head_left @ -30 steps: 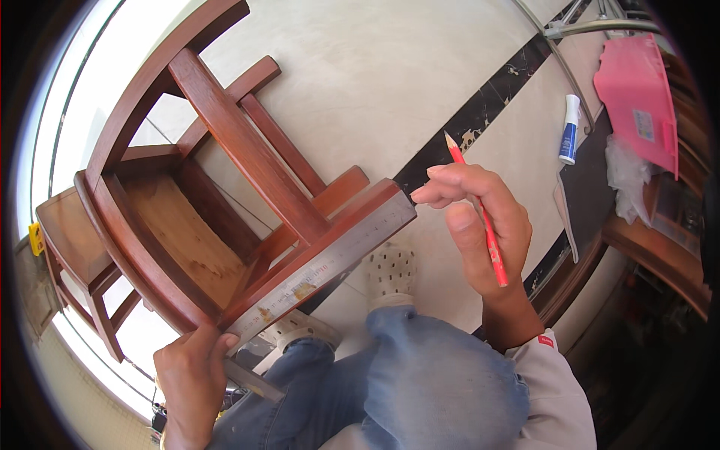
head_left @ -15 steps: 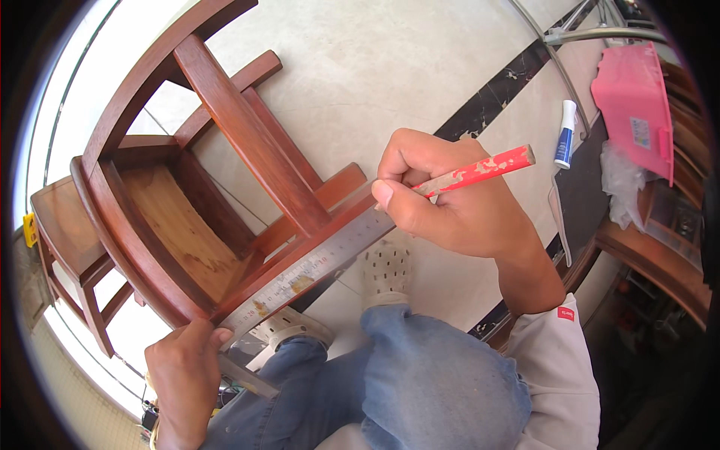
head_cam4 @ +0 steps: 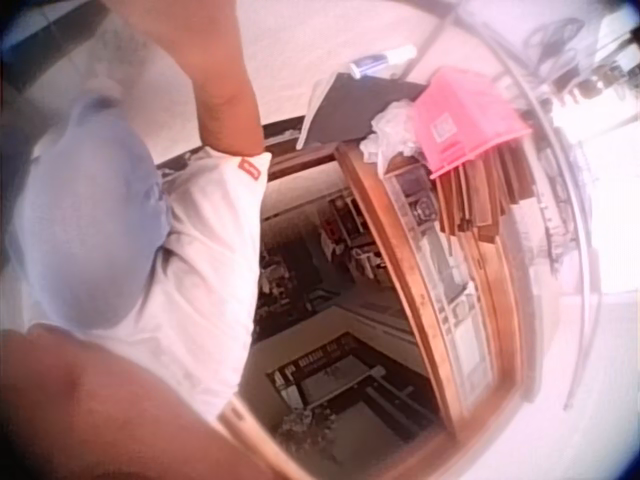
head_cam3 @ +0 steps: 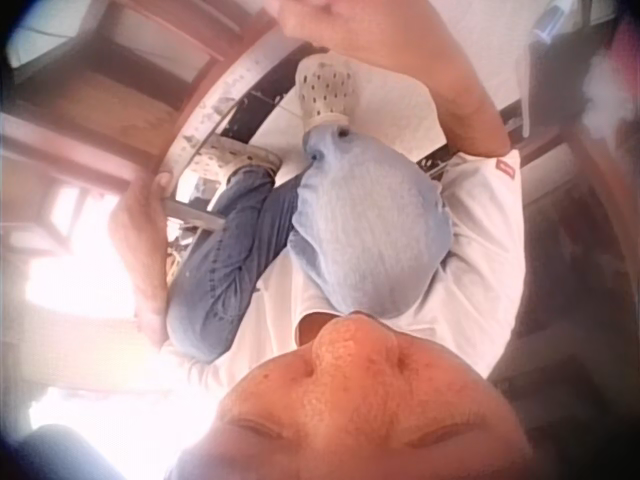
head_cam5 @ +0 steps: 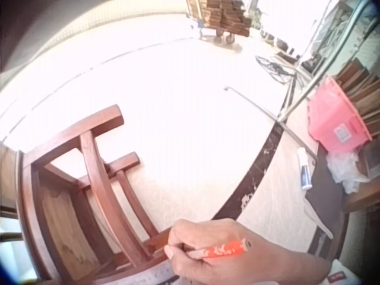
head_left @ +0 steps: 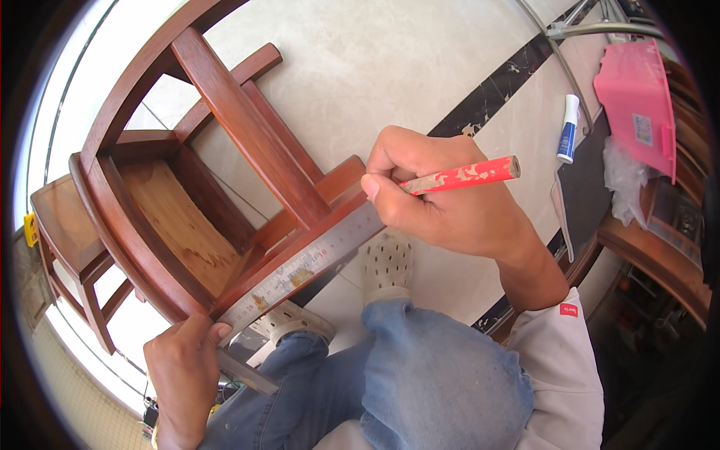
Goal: Using a square ruler and pencil to measure and mark wooden stools on an outdoor balcony.
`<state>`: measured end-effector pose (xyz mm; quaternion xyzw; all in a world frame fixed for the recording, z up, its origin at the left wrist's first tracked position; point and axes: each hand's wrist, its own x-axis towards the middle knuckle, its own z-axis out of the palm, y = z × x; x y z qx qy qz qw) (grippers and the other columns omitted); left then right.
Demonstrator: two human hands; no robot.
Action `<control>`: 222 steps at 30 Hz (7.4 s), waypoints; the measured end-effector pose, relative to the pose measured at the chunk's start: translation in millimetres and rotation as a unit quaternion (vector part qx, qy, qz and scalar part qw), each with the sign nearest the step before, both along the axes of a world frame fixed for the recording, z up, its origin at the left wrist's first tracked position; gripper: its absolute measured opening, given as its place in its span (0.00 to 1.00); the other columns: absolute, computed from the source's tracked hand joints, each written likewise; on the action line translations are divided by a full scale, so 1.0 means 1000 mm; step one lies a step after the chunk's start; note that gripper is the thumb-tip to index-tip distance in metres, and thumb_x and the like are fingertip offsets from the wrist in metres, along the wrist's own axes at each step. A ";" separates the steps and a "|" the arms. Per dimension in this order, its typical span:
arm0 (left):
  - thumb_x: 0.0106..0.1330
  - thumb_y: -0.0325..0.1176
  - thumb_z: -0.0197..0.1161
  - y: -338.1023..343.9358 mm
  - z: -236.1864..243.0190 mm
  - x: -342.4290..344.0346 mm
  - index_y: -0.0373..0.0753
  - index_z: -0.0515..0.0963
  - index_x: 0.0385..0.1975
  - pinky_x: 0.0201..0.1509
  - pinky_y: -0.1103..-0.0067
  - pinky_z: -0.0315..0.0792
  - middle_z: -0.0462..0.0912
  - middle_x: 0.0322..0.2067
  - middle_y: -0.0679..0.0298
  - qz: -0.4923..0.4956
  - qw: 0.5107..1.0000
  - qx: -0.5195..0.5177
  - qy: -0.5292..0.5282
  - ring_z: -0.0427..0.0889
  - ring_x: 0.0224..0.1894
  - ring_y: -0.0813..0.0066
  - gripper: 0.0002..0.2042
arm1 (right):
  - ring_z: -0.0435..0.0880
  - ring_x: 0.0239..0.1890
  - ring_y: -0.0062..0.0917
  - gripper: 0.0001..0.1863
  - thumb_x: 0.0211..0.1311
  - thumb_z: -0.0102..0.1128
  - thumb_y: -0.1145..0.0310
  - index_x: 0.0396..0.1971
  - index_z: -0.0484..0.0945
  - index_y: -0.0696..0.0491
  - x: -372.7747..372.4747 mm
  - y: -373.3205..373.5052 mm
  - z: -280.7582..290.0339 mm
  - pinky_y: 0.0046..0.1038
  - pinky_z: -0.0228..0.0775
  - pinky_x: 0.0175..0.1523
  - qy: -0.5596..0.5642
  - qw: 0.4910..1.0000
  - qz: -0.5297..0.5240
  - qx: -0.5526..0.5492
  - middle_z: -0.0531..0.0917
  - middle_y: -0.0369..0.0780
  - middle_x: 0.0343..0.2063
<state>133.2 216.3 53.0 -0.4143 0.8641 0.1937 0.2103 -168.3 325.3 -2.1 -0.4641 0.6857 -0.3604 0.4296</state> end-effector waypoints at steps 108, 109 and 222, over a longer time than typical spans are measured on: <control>0.50 0.40 0.78 0.040 -0.065 -0.084 0.50 0.78 0.60 0.58 0.67 0.65 0.66 0.63 0.50 -0.256 0.915 -0.089 0.299 0.68 0.52 0.55 0.33 | 0.81 0.31 0.24 0.11 0.65 0.59 0.72 0.45 0.78 0.60 0.002 0.047 -0.035 0.24 0.73 0.37 -0.037 0.957 -0.094 -0.271 0.83 0.44 0.33; 0.50 0.41 0.77 0.039 -0.064 -0.085 0.50 0.78 0.60 0.58 0.68 0.65 0.66 0.66 0.50 -0.263 0.917 -0.088 0.288 0.68 0.52 0.56 0.32 | 0.81 0.31 0.24 0.11 0.65 0.59 0.72 0.45 0.78 0.60 0.007 0.046 -0.030 0.24 0.73 0.37 -0.036 0.958 -0.094 -0.269 0.83 0.44 0.33; 0.50 0.25 0.71 0.000 -0.052 -0.032 0.35 0.72 0.53 0.36 0.67 0.78 0.82 0.37 0.52 -0.160 0.968 -0.018 0.193 0.84 0.34 0.54 0.27 | 0.75 0.28 0.15 0.10 0.71 0.56 0.70 0.48 0.73 0.56 0.046 0.070 -0.079 0.21 0.72 0.32 -0.382 0.835 -0.395 -0.029 0.78 0.36 0.34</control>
